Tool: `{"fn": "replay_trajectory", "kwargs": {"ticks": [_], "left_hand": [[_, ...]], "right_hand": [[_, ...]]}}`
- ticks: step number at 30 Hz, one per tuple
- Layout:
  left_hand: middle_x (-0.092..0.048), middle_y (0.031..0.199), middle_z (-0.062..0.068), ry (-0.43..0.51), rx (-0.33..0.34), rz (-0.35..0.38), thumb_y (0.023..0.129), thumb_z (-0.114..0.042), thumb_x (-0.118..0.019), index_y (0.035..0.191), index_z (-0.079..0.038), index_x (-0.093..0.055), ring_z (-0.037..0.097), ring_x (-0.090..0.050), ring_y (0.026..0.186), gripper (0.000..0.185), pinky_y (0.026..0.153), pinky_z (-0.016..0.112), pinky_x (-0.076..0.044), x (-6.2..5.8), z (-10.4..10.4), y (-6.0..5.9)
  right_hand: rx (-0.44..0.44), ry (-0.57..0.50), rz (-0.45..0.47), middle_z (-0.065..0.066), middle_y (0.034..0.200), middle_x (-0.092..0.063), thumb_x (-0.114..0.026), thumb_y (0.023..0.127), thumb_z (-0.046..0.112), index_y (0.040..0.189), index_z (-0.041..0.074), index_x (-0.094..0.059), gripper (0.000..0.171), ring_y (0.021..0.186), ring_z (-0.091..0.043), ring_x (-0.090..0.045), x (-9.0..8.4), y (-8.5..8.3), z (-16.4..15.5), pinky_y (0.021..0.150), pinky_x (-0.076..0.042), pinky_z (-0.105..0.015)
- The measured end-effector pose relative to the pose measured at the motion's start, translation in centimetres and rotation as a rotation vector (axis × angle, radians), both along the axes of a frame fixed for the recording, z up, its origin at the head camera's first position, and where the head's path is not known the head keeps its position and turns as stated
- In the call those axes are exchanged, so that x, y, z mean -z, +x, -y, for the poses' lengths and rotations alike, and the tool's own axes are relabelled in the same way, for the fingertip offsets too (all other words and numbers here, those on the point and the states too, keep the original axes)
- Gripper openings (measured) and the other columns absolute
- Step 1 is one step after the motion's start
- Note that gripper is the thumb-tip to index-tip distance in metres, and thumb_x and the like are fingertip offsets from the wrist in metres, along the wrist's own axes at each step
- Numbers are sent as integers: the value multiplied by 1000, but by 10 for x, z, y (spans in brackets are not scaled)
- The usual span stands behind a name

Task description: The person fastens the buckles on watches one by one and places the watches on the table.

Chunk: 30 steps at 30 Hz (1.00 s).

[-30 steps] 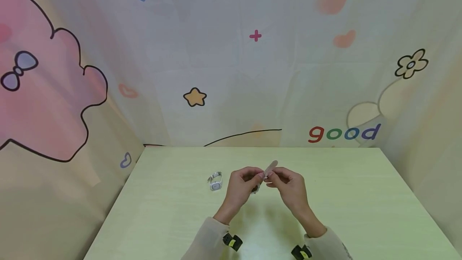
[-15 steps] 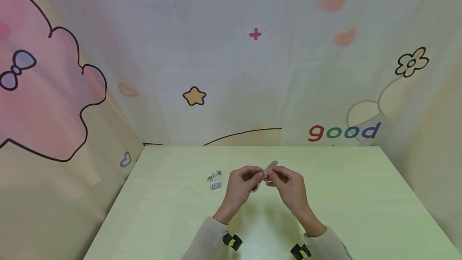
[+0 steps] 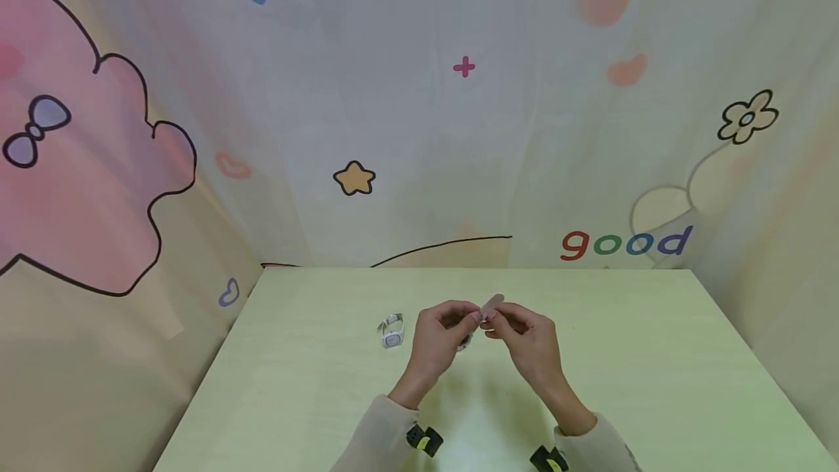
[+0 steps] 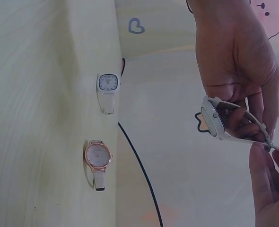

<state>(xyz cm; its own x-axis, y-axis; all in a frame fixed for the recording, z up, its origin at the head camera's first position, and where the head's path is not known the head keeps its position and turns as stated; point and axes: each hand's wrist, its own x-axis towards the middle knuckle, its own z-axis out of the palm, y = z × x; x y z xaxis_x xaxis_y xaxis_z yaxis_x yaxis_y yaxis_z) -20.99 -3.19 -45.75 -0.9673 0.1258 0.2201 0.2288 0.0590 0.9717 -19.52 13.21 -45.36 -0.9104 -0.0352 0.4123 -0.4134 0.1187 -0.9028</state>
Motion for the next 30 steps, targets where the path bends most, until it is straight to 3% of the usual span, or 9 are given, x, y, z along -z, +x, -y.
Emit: {"fn": "replay_trajectory", "kwargs": {"ticks": [10, 17, 30], "left_hand": [[-75, 94, 7, 0, 13, -22, 91, -26, -71, 97, -14, -76, 8, -61, 74, 14, 66, 22, -52, -1, 2, 1], [-74, 95, 9, 14, 23, -4, 90, -26, -72, 97, -13, -76, 11, -62, 76, 15, 67, 24, -52, 1, 3, 1], [-75, 94, 11, 49, 38, 35, 89, -24, -73, 96, -10, -76, 16, -63, 76, 16, 66, 23, -52, 2, 4, -1]], "right_hand": [[-3, 43, -13, -20, 97, -74, -66, 93, 10, 106, -4, -71, 20, 82, -17, -74, 2, 1, -1, 72, -59, -24], [-20, 59, -3, -20, 100, -74, -68, 92, 10, 107, -2, -72, 20, 83, -6, -72, 4, 2, -2, 72, -59, -24], [-20, 55, 27, -19, 101, -73, -70, 90, 12, 104, 0, -72, 19, 83, -6, -71, 4, 2, -1, 73, -59, -24]]}}
